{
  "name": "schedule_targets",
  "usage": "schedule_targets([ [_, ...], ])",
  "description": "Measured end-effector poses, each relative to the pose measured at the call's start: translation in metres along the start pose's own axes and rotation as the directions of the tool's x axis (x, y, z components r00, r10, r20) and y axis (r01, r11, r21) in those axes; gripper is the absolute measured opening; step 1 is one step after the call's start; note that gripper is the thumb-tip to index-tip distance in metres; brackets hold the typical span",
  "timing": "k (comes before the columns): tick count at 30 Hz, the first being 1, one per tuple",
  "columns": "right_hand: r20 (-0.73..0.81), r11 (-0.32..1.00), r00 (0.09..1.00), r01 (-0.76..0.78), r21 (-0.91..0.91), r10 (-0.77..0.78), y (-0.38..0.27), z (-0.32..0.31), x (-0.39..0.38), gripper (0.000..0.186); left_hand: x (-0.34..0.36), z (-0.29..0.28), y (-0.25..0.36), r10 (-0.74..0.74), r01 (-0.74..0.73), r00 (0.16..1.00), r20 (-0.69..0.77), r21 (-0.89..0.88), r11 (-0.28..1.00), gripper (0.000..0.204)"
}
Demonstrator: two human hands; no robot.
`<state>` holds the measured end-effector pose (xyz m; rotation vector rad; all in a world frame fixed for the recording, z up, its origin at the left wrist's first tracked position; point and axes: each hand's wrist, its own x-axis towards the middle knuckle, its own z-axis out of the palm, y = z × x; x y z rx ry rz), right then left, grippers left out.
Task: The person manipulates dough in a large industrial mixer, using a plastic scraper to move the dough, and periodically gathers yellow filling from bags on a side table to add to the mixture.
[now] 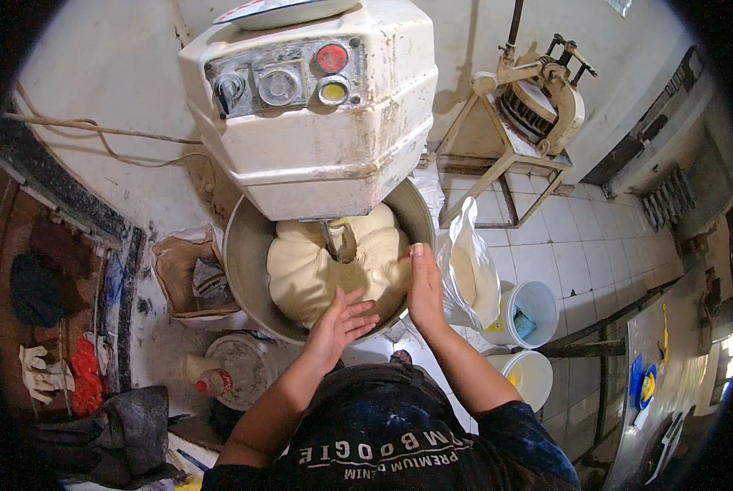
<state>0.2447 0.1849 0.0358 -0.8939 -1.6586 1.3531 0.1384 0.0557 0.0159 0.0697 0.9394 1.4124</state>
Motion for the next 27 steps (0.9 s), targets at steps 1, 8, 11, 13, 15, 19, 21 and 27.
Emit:
schedule_targets([
  [1, 0.007, 0.991, 0.995, 0.099, -0.091, -0.099, -0.001, 0.0, 0.0, 0.026, 0.0, 0.001, -0.002, 0.034, -0.034, 0.999, -0.001, 0.02, 0.999, 0.048],
  [8, 0.434, 0.884, 0.859, 0.401, -0.24, -0.272, -0.005, 0.002, -0.017, 0.035, 0.005, 0.008, 0.0, 0.296, -0.298, 0.954, 0.034, 0.067, 0.952, 0.043],
  [11, 0.367, 0.971, 0.93, 0.1, -0.219, -0.013, -0.022, 0.006, -0.014, 0.041, 0.001, 0.011, -0.013, 0.308, -0.306, 0.951, 0.014, 0.185, 0.934, 0.039],
  [13, 0.346, 0.972, 0.934, -0.001, -0.235, 0.085, -0.023, 0.009, -0.013, 0.045, 0.003, 0.011, -0.022, 0.366, -0.35, 0.931, -0.006, 0.271, 0.897, 0.035],
  [15, 0.325, 0.988, 0.935, -0.119, -0.098, 0.145, -0.008, 0.013, -0.008, 0.041, 0.002, 0.014, -0.017, 0.375, -0.355, 0.926, -0.044, 0.229, 0.906, 0.031],
  [19, 0.345, 0.903, 0.866, -0.418, 0.098, 0.363, 0.007, 0.011, 0.005, 0.042, 0.005, 0.003, -0.009, 0.44, -0.4, 0.892, -0.108, 0.269, 0.876, 0.026],
  [21, 0.353, 0.827, 0.805, -0.547, 0.128, 0.477, 0.007, 0.008, 0.006, 0.051, 0.003, 0.009, 0.0, 0.528, -0.443, 0.829, -0.186, 0.359, 0.822, 0.025],
  [27, 0.555, 0.732, 0.738, -0.61, 0.304, 0.384, 0.006, 0.012, -0.015, 0.055, 0.003, 0.004, 0.01, 0.744, -0.522, 0.667, 0.027, 0.73, 0.441, 0.022],
])
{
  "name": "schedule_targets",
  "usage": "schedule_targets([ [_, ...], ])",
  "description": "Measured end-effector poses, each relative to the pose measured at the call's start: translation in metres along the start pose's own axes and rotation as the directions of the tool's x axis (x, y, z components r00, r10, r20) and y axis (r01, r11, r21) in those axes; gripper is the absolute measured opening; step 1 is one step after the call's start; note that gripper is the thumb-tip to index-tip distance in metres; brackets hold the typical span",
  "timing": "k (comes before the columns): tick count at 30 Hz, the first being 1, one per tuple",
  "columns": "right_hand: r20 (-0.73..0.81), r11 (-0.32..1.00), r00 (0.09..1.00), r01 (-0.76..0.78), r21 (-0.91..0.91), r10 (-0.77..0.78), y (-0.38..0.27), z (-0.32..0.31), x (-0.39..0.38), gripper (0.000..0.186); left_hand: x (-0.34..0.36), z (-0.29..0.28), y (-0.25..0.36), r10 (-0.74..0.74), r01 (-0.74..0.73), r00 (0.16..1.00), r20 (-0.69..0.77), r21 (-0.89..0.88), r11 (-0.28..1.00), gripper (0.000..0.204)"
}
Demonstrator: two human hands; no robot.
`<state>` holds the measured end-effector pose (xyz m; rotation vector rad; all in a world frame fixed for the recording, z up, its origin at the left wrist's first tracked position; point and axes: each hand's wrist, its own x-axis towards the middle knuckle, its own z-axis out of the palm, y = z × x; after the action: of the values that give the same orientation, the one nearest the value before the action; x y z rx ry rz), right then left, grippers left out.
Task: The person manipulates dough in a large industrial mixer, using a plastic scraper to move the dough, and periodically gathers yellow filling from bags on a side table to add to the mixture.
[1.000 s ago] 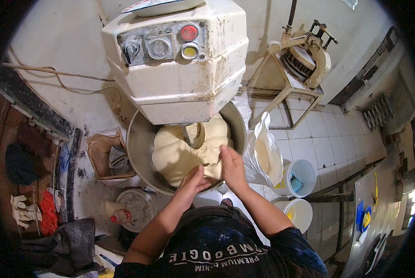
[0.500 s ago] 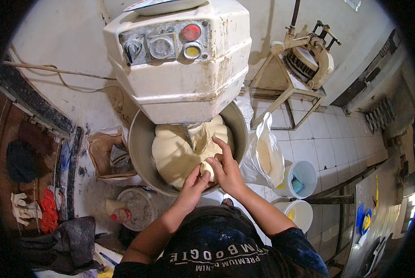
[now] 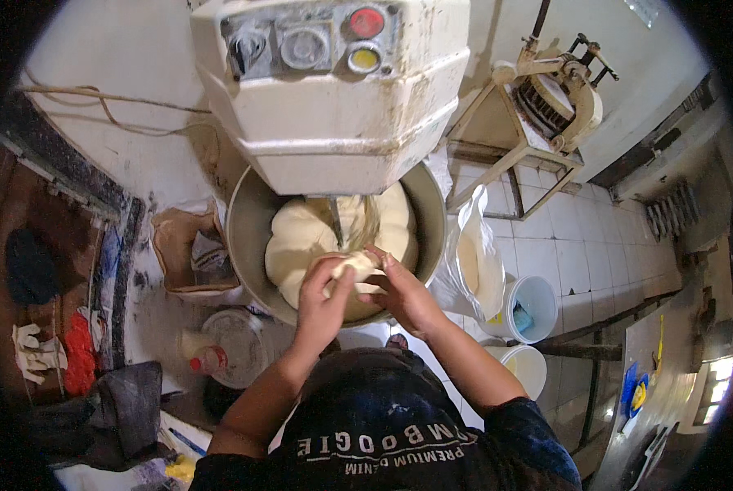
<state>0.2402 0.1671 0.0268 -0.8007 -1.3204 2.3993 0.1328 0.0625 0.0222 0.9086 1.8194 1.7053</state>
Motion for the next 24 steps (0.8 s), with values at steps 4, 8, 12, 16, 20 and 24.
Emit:
schedule_targets([
  [4, -0.137, 0.93, 0.953, 0.222, -0.293, -0.27, 0.014, 0.014, 0.003, 0.034, -0.003, -0.005, 0.004, 0.13, -0.171, 0.981, 0.145, 0.315, 0.934, 0.019],
  [8, -0.184, 0.873, 0.913, 0.265, -0.41, -0.363, 0.007, 0.03, 0.01, 0.034, -0.004, -0.017, 0.001, -0.195, 0.224, 0.964, 0.183, -0.152, 0.963, 0.022],
  [12, -0.114, 0.846, 0.953, 0.189, -0.498, -0.28, 0.002, 0.05, 0.015, 0.039, -0.001, -0.038, 0.0, -0.383, 0.483, 0.871, 0.307, -0.394, 0.782, 0.022],
  [16, 0.037, 0.672, 0.971, 0.19, -0.716, -0.236, -0.015, 0.046, 0.019, 0.039, 0.004, -0.081, -0.012, -0.368, 0.482, 0.84, 0.398, -0.237, 0.843, 0.045],
  [20, 0.425, 0.355, 0.902, 0.424, -0.833, -0.079, -0.087, 0.061, -0.013, 0.033, 0.003, -0.128, -0.025, -0.366, 0.4, 0.899, 0.242, -0.109, 0.91, 0.052],
  [24, 0.803, 0.74, 0.558, 0.627, -0.244, -0.208, -0.124, 0.059, -0.028, 0.03, -0.007, -0.165, -0.026, -0.409, 0.424, 0.904, 0.125, -0.127, 0.897, 0.039],
])
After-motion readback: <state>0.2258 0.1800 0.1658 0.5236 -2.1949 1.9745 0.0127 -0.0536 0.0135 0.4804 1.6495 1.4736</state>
